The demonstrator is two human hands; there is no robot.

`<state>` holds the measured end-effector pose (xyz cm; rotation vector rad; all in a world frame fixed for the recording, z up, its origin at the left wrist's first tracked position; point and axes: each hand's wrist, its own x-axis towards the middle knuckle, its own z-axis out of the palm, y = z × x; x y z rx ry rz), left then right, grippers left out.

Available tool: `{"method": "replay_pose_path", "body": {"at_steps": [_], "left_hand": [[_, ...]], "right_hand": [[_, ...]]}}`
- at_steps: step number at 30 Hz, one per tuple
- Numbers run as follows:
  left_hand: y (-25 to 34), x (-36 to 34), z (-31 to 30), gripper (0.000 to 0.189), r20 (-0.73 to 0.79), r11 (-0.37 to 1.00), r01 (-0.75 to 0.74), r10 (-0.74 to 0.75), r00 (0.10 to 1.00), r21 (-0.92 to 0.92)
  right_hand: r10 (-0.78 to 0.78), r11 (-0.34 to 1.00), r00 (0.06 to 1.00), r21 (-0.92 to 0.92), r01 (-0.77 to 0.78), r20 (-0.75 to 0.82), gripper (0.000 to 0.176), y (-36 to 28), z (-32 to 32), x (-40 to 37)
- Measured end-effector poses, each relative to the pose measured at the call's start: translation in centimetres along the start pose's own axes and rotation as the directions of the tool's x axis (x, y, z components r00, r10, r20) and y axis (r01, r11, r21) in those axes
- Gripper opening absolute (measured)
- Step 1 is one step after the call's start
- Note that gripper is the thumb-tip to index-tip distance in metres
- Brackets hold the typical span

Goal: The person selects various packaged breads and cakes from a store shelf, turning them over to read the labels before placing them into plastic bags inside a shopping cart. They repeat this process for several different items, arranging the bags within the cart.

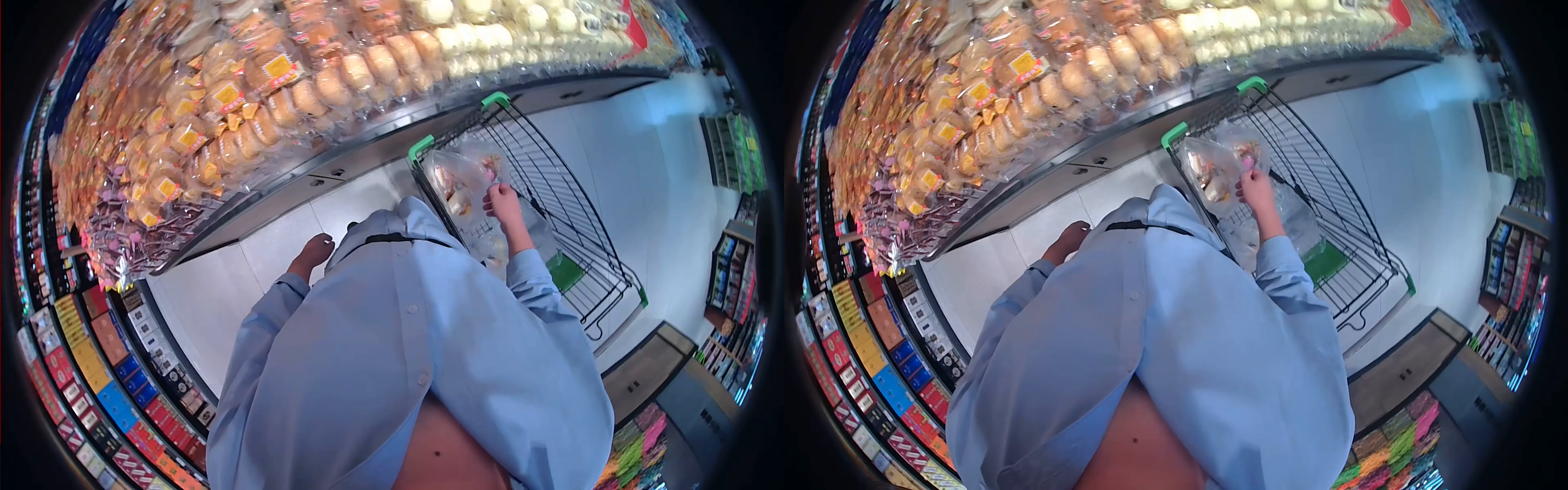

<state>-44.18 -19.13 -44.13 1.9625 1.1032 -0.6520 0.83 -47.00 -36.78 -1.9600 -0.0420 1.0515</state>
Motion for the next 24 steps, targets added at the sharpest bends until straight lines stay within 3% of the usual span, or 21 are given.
{"method": "replay_pose_path", "body": {"at_steps": [4, 5, 6, 9, 10, 12, 14, 17, 20, 22, 24], "left_hand": [[-0.7, 0.2, 0.0, 0.040, -0.035, 0.999, 0.024, -0.025, 0.999, -0.042], [-1.0, 0.1, 0.3, 0.039, -0.106, 1.000, 0.011, -0.014, 0.994, -0.023], [-1.1, -0.1, 0.3, 0.038, -0.128, 0.999, 0.020, -0.026, 0.991, -0.044], [-2.1, -0.6, 0.8, 0.037, -0.225, 0.997, 0.004, -0.021, 0.974, -0.078], [-2.1, -1.1, 0.6, 0.037, -0.216, 0.994, 0.033, -0.055, 0.975, -0.104], [-2.4, -2.6, 0.1, 0.039, -0.191, 0.984, 0.089, -0.118, 0.975, -0.152], [-4.7, -3.0, 1.3, 0.038, -0.230, 0.978, 0.114, -0.152, 0.961, -0.172], [-8.7, -4.3, 3.4, 0.037, -0.191, 0.981, 0.163, -0.181, 0.965, -0.106], [-11.5, -5.6, 5.2, 0.039, -0.100, 0.978, 0.207, -0.206, 0.973, -0.006], [-11.9, -7.2, 5.8, 0.039, -0.100, 0.954, 0.291, -0.297, 0.950, -0.070], [-11.8, -8.4, 5.4, 0.038, -0.024, 0.954, 0.296, -0.297, 0.954, -0.048]], "right_hand": [[-0.146, 0.987, 0.923, -0.005, 0.158, 0.356, 0.031, -0.3, 5.0, -1.0], [-0.122, 0.967, 0.916, -0.162, 0.197, 0.382, 0.034, -1.3, 6.4, -1.6], [-0.096, 0.920, 0.912, -0.314, 0.234, 0.399, 0.036, -2.1, 7.6, -2.4], [-0.335, 0.598, 0.920, -0.708, 0.375, 0.203, 0.045, -1.8, 10.4, -2.6], [-0.310, 0.567, 0.929, -0.745, 0.353, 0.204, 0.046, -2.3, 10.6, -2.7], [-0.261, 0.503, 0.946, -0.809, 0.303, 0.193, 0.050, -3.2, 11.1, -3.3], [-0.276, 0.356, 0.926, -0.867, 0.348, 0.258, 0.050, -2.5, 10.8, -2.4], [-0.188, 0.290, 0.921, -0.877, 0.384, 0.341, 0.047, -2.2, 10.4, -1.5], [-0.202, 0.207, 0.890, -0.870, 0.447, 0.409, 0.046, -1.8, 10.8, -0.6], [-0.175, 0.200, 0.875, -0.854, 0.481, 0.451, 0.045, -1.5, 10.8, 0.5], [-0.167, 0.188, 0.839, -0.818, 0.543, 0.519, 0.045, -0.5, 10.5, 2.3]]}}
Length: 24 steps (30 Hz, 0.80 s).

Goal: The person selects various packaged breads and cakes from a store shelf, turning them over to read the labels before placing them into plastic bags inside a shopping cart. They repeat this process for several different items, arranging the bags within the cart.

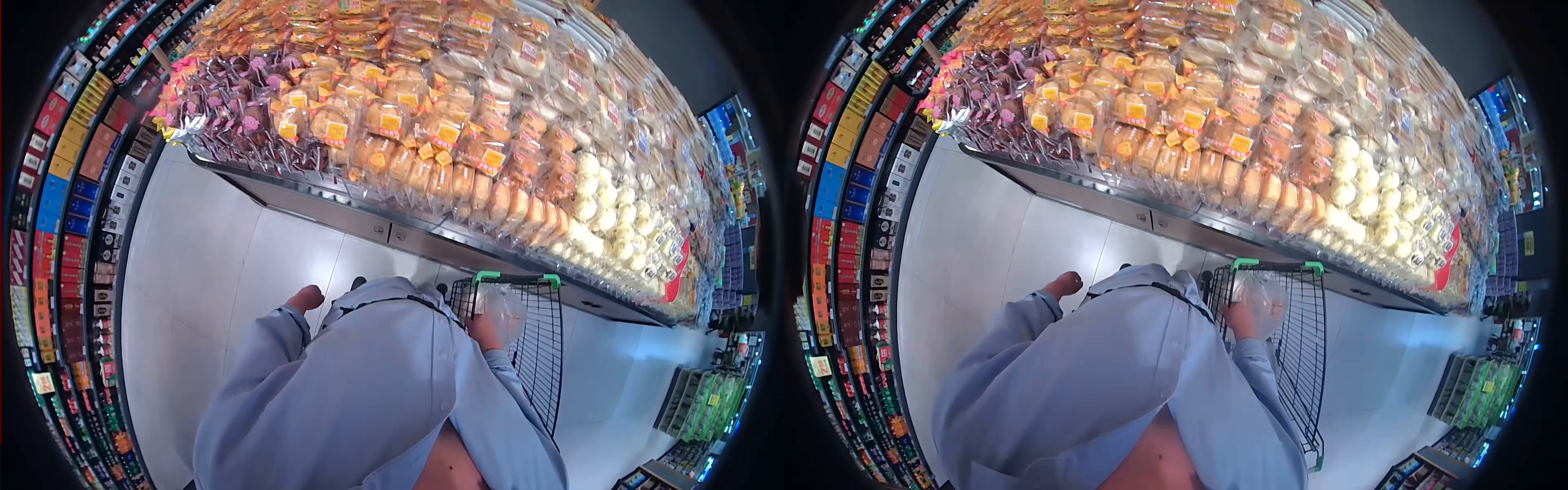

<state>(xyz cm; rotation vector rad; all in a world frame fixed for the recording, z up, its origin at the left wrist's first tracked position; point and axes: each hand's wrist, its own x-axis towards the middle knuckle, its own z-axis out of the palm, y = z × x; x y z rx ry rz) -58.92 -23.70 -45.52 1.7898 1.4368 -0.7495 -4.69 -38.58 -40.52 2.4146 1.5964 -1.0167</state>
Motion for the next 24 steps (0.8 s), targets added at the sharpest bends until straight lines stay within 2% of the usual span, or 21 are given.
{"method": "replay_pose_path", "body": {"at_steps": [2, 4, 7, 9, 11, 15, 18, 21, 24], "left_hand": [[-0.4, -0.1, 0.4, 0.038, 0.023, 1.000, 0.018, -0.018, 1.000, -0.015], [-1.9, 0.8, 1.7, 0.033, -0.143, 0.988, -0.019, -0.003, 0.990, -0.152], [1.0, -1.4, -2.1, 0.036, -0.050, 0.993, -0.003, -0.002, 0.999, -0.114], [1.3, -1.0, -2.8, 0.036, -0.081, 0.988, -0.035, 0.023, 0.996, -0.149], [1.1, -0.5, -3.5, 0.036, -0.109, 0.988, -0.103, 0.091, 0.990, -0.112], [0.3, 1.6, -2.4, 0.036, -0.141, 0.987, -0.118, 0.102, 0.985, -0.105], [0.4, 3.1, -1.3, 0.034, -0.154, 0.980, -0.118, 0.094, 0.984, -0.160], [1.4, 3.7, -1.5, 0.035, -0.141, 0.978, -0.106, 0.081, 0.987, -0.177], [2.1, 4.7, -1.3, 0.036, -0.162, 0.974, -0.138, 0.109, 0.981, -0.179]], "right_hand": [[-0.030, 1.000, 1.000, -0.010, 0.030, -0.008, 0.046, 0.6, 0.2, 0.4], [-0.031, 1.000, 0.999, -0.001, 0.031, 0.016, 0.046, 1.1, 0.6, 1.1], [0.030, 0.998, 0.993, 0.059, -0.037, 0.115, 0.047, 1.7, 0.8, 2.0], [0.082, 0.986, 0.976, 0.126, -0.109, 0.200, 0.046, 1.1, 0.1, 1.7], [0.122, 0.973, 0.971, 0.171, -0.158, 0.204, 0.046, 0.5, -0.6, 1.2], [0.142, 0.955, 0.974, 0.234, -0.182, 0.178, 0.044, -0.4, -1.0, 0.0], [-0.025, 0.996, 0.991, 0.080, 0.036, -0.131, 0.045, 0.0, 0.7, -0.7], [0.219, 0.974, 0.950, 0.103, -0.200, -0.222, 0.041, -1.6, 2.4, -1.7], [0.340, 0.936, 0.896, 0.192, -0.294, -0.286, 0.039, -3.0, 3.0, -2.7]]}}
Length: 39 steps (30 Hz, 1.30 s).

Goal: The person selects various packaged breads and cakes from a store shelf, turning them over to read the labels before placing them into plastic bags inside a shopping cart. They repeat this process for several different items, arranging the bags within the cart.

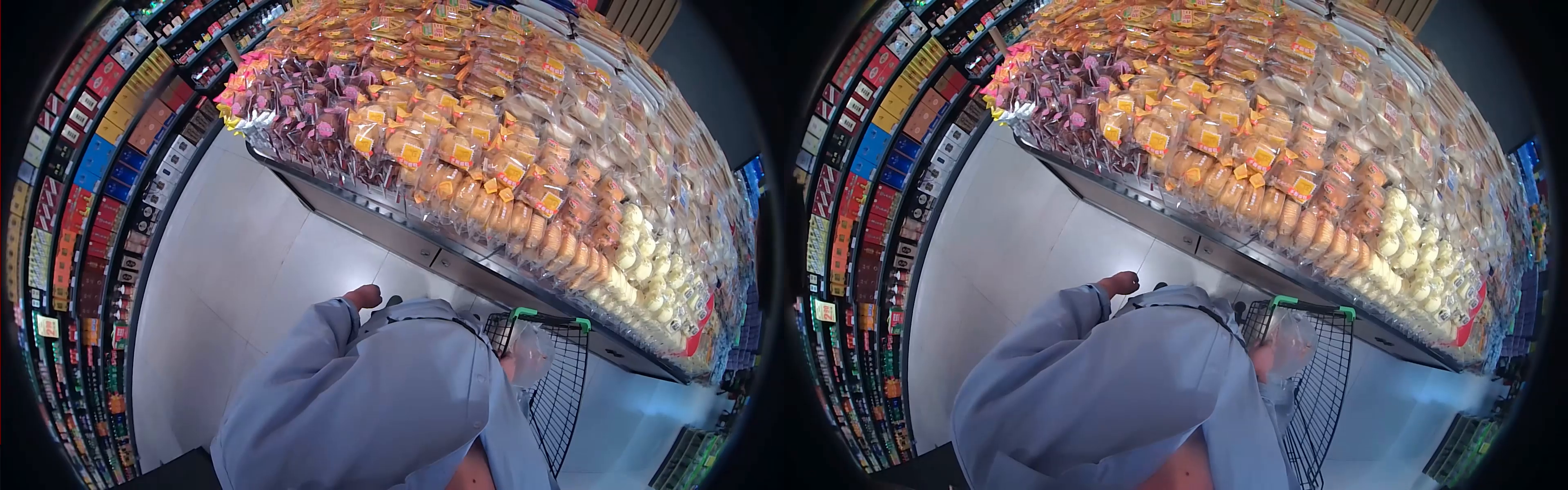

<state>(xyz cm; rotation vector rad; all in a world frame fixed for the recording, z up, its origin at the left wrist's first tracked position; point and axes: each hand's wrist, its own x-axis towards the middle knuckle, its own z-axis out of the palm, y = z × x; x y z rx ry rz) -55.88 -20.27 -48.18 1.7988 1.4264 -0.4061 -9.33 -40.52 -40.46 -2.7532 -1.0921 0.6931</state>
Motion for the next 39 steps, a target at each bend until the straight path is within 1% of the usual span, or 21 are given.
{"method": "replay_pose_path", "body": {"at_steps": [3, 6, 9, 12, 16, 18, 19, 20, 21, 22, 23, 24, 25, 26, 27, 28, 29, 32, 33, 36, 39], "left_hand": [[0.4, 0.0, 0.3, 0.036, -0.028, 0.999, -0.051, 0.051, 0.998, -0.015], [1.7, -1.3, -0.9, 0.039, 0.036, 1.000, 0.007, -0.007, 0.999, -0.008], [1.1, -1.4, -0.4, 0.039, 0.037, 0.999, -0.038, 0.037, 0.999, 0.038], [0.9, -1.3, 0.1, 0.038, 0.081, 0.991, -0.071, 0.061, 0.995, 0.118], [2.2, -3.2, -0.6, 0.037, 0.039, 0.997, -0.039, 0.036, 0.999, 0.066], [3.1, -2.9, -0.5, 0.037, 0.055, 0.992, -0.086, 0.081, 0.995, 0.090], [3.2, -2.5, -0.3, 0.037, 0.090, 0.988, -0.112, 0.103, 0.991, 0.104], [2.5, -1.9, 0.8, 0.036, 0.019, 0.984, -0.156, 0.155, 0.988, 0.086], [1.6, -0.4, 1.2, 0.035, 0.132, 0.943, -0.266, 0.243, 0.961, 0.199], [3.6, -2.0, 0.2, 0.034, 0.082, 0.992, -0.117, 0.113, 0.990, 0.049], [3.6, -1.6, 0.5, 0.035, 0.111, 0.998, -0.065, 0.064, 0.992, 0.000], [-0.5, 1.5, 2.9, 0.035, 0.095, 0.914, -0.368, 0.357, 0.929, 0.171], [1.3, 1.0, 1.8, 0.036, 0.104, 0.977, -0.201, 0.193, 0.976, 0.069], [3.6, -0.1, 0.4, 0.036, 0.130, 0.990, -0.130, 0.122, 0.984, 0.056], [2.7, 1.2, 0.9, 0.035, 0.140, 0.972, -0.211, 0.195, 0.971, 0.107], [3.5, 1.1, 0.2, 0.034, 0.194, 0.983, -0.173, 0.159, 0.968, 0.057], [3.8, 1.4, -0.1, 0.033, 0.205, 0.981, -0.185, 0.169, 0.964, 0.057], [4.6, 2.9, -0.5, 0.033, 0.190, 0.969, -0.241, 0.227, 0.955, 0.058], [5.4, 3.3, -0.8, 0.033, 0.213, 0.963, -0.252, 0.228, 0.950, 0.094], [10.5, 1.1, -2.6, 0.034, 0.215, 0.978, -0.142, 0.107, 0.971, 0.155], [13.4, 0.7, -3.1, 0.036, 0.228, 0.963, -0.200, 0.157, 0.961, 0.180]], "right_hand": [[-0.018, 1.000, 1.000, 0.009, 0.018, -0.015, 0.039, 0.0, -0.1, -0.2], [-0.062, 0.997, 0.998, 0.041, 0.062, 0.001, 0.037, 0.0, -0.4, -0.3], [-0.103, 0.993, 0.995, 0.050, 0.103, -0.010, 0.035, 0.2, -0.4, 0.0], [-0.085, 0.996, 0.996, 0.038, 0.085, -0.019, 0.033, 0.4, -0.1, 0.2], [-0.137, 0.987, 0.990, 0.087, 0.138, -0.011, 0.031, 0.8, 0.7, 0.3], [-0.147, 0.980, 0.989, 0.134, 0.149, -0.020, 0.028, 1.5, 0.3, 0.0], [-0.183, 0.973, 0.981, 0.127, 0.190, -0.068, 0.027, 2.2, 0.6, -0.1], [-0.216, 0.966, 0.969, 0.118, 0.229, -0.118, 0.027, 2.6, 1.1, -0.3], [-0.181, 0.966, 0.971, 0.157, 0.206, -0.157, 0.027, 2.1, 0.1, -1.4], [-0.197, 0.962, 0.961, 0.151, 0.228, -0.192, 0.027, 2.4, 0.0, -2.3], [-0.217, 0.957, 0.949, 0.140, 0.253, -0.230, 0.028, 2.7, -0.2, -2.8], [-0.240, 0.952, 0.933, 0.123, 0.281, -0.269, 0.028, 3.1, -0.3, -3.3], [-0.245, 0.949, 0.931, 0.128, 0.287, -0.272, 0.028, 3.5, 0.0, -3.3], [-0.252, 0.946, 0.929, 0.131, 0.295, -0.272, 0.028, 3.8, 0.3, -3.4], [-0.252, 0.947, 0.939, 0.141, 0.289, -0.232, 0.026, 3.8, 0.2, -3.3], [-0.278, 0.942, 0.922, 0.110, 0.316, -0.271, 0.024, 4.0, 0.7, -3.1], [-0.279, 0.944, 0.925, 0.104, 0.314, -0.259, 0.027, 4.1, 0.6, -3.2], [-0.262, 0.945, 0.936, 0.133, 0.298, -0.237, 0.029, 4.1, -0.1, -3.1], [-0.255, 0.945, 0.940, 0.149, 0.292, -0.226, 0.028, 4.2, -0.4, -3.2], [-0.271, 0.934, 0.925, 0.161, 0.320, -0.266, 0.028, 4.7, -0.5, -3.1], [-0.259, 0.925, 0.929, 0.208, 0.318, -0.266, 0.022, 5.0, -1.1, -3.0]]}}
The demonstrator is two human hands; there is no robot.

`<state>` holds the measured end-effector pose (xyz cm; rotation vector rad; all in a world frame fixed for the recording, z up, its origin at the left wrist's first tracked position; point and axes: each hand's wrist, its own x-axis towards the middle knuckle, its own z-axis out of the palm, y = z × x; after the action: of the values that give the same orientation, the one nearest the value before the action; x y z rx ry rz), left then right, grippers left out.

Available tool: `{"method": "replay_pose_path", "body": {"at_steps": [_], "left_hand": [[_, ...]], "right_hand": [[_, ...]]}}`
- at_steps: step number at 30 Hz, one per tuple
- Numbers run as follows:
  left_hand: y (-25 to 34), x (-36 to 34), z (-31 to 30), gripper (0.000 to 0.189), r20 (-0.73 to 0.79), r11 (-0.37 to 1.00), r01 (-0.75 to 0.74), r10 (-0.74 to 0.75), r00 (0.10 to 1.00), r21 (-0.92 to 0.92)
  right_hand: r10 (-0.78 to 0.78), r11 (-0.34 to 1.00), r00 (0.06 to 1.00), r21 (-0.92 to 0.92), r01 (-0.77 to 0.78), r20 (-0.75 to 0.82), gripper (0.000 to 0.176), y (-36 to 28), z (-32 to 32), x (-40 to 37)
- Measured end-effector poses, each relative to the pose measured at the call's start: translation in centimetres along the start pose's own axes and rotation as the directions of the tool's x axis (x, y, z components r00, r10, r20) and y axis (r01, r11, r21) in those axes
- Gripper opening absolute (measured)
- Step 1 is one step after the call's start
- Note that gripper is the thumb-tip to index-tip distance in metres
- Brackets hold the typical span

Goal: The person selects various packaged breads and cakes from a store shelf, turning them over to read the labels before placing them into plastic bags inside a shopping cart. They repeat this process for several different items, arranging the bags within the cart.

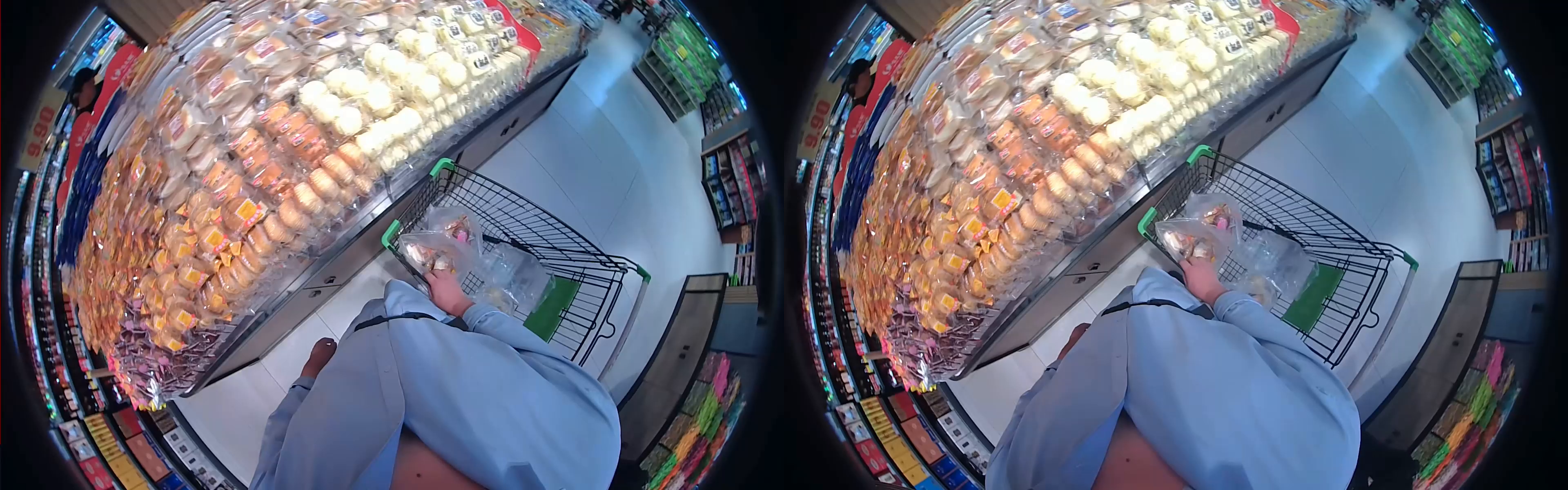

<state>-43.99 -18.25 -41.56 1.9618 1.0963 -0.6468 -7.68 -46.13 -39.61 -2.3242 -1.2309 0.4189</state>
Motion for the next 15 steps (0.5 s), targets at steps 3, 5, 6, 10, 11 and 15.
{"method": "replay_pose_path", "body": {"at_steps": [3, 5, 6, 10, 11, 15], "left_hand": [[-1.6, 3.0, 1.3, 0.037, 0.036, 0.996, -0.080, 0.078, 0.996, 0.034], [-2.6, 4.5, 3.1, 0.037, 0.023, 0.999, -0.032, 0.031, 0.999, 0.019], [-2.0, 4.4, 3.1, 0.038, 0.014, 1.000, -0.007, 0.007, 1.000, 0.011], [-0.2, 4.4, 2.5, 0.038, 0.023, 0.999, 0.013, -0.014, 1.000, 0.051], [0.3, 4.6, 2.4, 0.039, 0.035, 0.998, 0.015, -0.017, 0.999, 0.057], [-0.2, 6.5, 2.8, 0.039, 0.016, 0.989, -0.093, 0.092, 0.996, 0.114]], "right_hand": [[-0.005, 0.999, 1.000, 0.041, 0.005, -0.012, 0.019, 0.4, -0.5, 0.1], [-0.016, 0.997, 1.000, 0.069, 0.018, -0.023, 0.020, 0.6, -0.7, 0.1], [-0.006, 0.997, 1.000, 0.083, 0.008, -0.018, 0.021, 0.8, -0.5, 0.1], [0.003, 0.992, 0.999, 0.127, -0.010, 0.054, 0.027, 1.3, -0.7, 0.1], [-0.001, 0.991, 0.996, 0.133, -0.011, 0.085, 0.030, 1.3, -0.9, -0.1], [-0.025, 0.981, 0.995, 0.196, 0.005, 0.100, 0.040, 1.4, -2.1, -0.9]]}}
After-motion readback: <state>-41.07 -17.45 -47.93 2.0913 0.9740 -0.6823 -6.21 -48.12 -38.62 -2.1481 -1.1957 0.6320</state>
